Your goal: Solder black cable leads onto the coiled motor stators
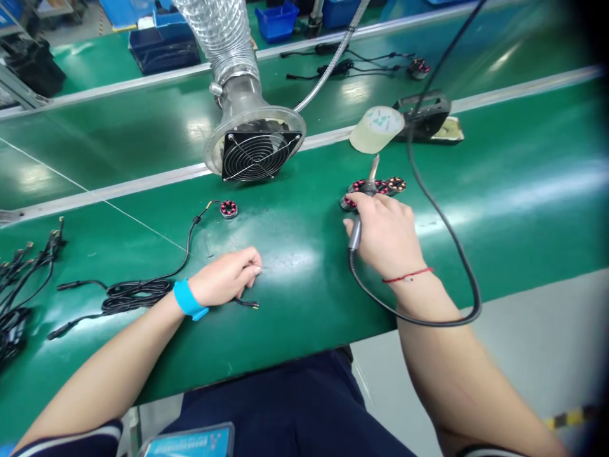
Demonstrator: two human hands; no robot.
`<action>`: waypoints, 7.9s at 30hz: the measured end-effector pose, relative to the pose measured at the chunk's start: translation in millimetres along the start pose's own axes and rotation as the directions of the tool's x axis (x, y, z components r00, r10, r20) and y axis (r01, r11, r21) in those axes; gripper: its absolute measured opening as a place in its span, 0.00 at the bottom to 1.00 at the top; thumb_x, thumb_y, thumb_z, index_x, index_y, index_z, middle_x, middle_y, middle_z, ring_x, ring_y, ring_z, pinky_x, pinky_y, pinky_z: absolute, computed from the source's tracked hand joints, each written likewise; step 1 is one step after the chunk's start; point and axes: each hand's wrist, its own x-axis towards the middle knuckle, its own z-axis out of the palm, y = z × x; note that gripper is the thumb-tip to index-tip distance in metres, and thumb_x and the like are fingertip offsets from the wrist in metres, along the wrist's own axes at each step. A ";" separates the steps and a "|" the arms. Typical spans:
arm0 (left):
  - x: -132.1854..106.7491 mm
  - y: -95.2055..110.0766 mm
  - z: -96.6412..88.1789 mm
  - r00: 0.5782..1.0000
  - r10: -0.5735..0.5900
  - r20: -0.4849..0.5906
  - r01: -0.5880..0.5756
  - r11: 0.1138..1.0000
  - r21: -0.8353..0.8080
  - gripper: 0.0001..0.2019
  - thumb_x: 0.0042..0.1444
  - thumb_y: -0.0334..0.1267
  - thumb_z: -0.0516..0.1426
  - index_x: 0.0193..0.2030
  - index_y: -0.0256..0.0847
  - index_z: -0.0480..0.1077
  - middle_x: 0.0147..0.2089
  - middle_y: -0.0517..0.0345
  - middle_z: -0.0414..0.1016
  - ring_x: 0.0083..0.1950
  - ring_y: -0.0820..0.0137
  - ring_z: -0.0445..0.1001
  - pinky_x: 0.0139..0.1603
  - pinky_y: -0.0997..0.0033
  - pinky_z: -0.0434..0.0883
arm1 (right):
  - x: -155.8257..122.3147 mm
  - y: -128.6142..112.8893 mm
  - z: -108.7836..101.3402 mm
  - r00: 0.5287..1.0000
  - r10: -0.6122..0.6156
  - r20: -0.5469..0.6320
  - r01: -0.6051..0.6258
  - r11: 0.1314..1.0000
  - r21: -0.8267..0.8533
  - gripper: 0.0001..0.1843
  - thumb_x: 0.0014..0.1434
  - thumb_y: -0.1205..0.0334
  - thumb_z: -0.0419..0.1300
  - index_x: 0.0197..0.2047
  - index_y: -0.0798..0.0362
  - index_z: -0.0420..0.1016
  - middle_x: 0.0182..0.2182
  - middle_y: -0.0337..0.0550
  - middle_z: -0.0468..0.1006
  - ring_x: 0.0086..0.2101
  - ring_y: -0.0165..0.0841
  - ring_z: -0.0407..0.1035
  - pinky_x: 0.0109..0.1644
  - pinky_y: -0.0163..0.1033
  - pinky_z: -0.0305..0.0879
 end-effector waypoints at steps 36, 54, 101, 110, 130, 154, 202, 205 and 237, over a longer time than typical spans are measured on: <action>13.7 -11.8 -10.6 0.973 -0.088 -0.213 0.087 0.996 -0.013 0.07 0.54 0.32 0.53 0.27 0.37 0.69 0.27 0.62 0.70 0.29 0.75 0.63 0.33 0.72 0.59 | -23.9 -117.1 13.9 0.962 -0.264 0.077 0.162 0.770 0.617 0.26 0.58 0.63 0.60 0.59 0.52 0.63 0.44 0.50 0.79 0.41 0.44 0.70 0.43 0.48 0.67; 13.6 -11.9 -3.0 0.959 -0.034 -0.282 -0.148 0.786 -0.601 0.07 0.48 0.28 0.61 0.33 0.36 0.66 0.25 0.67 0.63 0.26 0.81 0.60 0.28 0.79 0.60 | -25.6 -107.4 17.6 0.996 -0.084 -0.016 0.058 0.524 0.850 0.35 0.59 0.54 0.65 0.64 0.39 0.53 0.49 0.45 0.77 0.47 0.41 0.76 0.50 0.52 0.76; 5.4 -10.6 -4.4 0.788 0.130 -0.601 -0.116 0.991 0.063 0.06 0.59 0.38 0.54 0.32 0.39 0.66 0.33 0.57 0.67 0.34 0.72 0.64 0.36 0.71 0.63 | -20.7 -109.7 10.0 0.988 -0.152 0.000 0.117 0.762 0.637 0.26 0.60 0.59 0.59 0.61 0.46 0.60 0.46 0.46 0.80 0.45 0.45 0.76 0.46 0.53 0.72; 8.3 3.5 0.8 0.974 -0.164 -0.159 0.089 0.913 -0.398 0.12 0.58 0.39 0.57 0.26 0.36 0.69 0.23 0.63 0.64 0.26 0.78 0.57 0.29 0.75 0.56 | -23.2 -112.5 9.6 0.983 -0.167 -0.074 0.179 0.792 0.584 0.25 0.63 0.54 0.57 0.61 0.47 0.59 0.45 0.49 0.80 0.45 0.46 0.76 0.46 0.53 0.70; 12.3 -9.1 -1.2 0.953 -0.127 -0.274 0.036 0.948 -0.315 0.10 0.59 0.40 0.56 0.29 0.36 0.67 0.26 0.64 0.63 0.27 0.77 0.57 0.30 0.75 0.56 | -21.8 -106.1 12.4 0.979 -0.179 0.095 0.048 0.660 0.750 0.30 0.58 0.58 0.60 0.62 0.46 0.56 0.49 0.47 0.80 0.48 0.43 0.76 0.50 0.52 0.73; -0.5 -9.0 -14.3 0.977 0.144 -0.161 -0.134 0.989 0.069 0.06 0.56 0.36 0.59 0.32 0.35 0.73 0.32 0.59 0.72 0.32 0.76 0.67 0.36 0.75 0.64 | -15.7 -93.7 8.3 0.996 -0.094 -0.010 0.064 0.596 0.801 0.30 0.54 0.72 0.54 0.59 0.42 0.61 0.43 0.40 0.82 0.45 0.39 0.77 0.51 0.50 0.73; 19.6 -5.5 4.1 0.929 -0.063 -0.364 -0.043 0.960 -0.276 0.05 0.51 0.32 0.56 0.27 0.36 0.72 0.23 0.65 0.66 0.25 0.79 0.59 0.29 0.75 0.59 | -31.7 -103.9 -15.0 0.982 0.131 0.133 -0.175 0.394 0.902 0.22 0.67 0.58 0.56 0.63 0.39 0.65 0.43 0.39 0.82 0.35 0.34 0.79 0.42 0.45 0.79; 21.4 -6.6 6.7 0.928 -0.044 -0.370 -0.043 0.974 -0.224 0.06 0.52 0.32 0.55 0.27 0.36 0.72 0.23 0.65 0.67 0.25 0.78 0.60 0.29 0.75 0.59 | -40.8 -101.9 -23.1 0.976 0.216 -0.003 -0.107 0.495 0.862 0.19 0.63 0.58 0.61 0.57 0.38 0.72 0.44 0.41 0.81 0.35 0.36 0.78 0.41 0.48 0.78; 19.4 -3.9 14.9 0.921 -0.108 -0.373 0.009 0.966 -0.257 0.04 0.55 0.33 0.54 0.30 0.38 0.68 0.22 0.63 0.72 0.22 0.78 0.61 0.25 0.73 0.57 | -80.7 -98.0 -5.2 0.944 0.329 -0.002 -0.187 0.541 0.820 0.14 0.57 0.52 0.66 0.44 0.46 0.74 0.31 0.39 0.81 0.24 0.34 0.76 0.25 0.41 0.73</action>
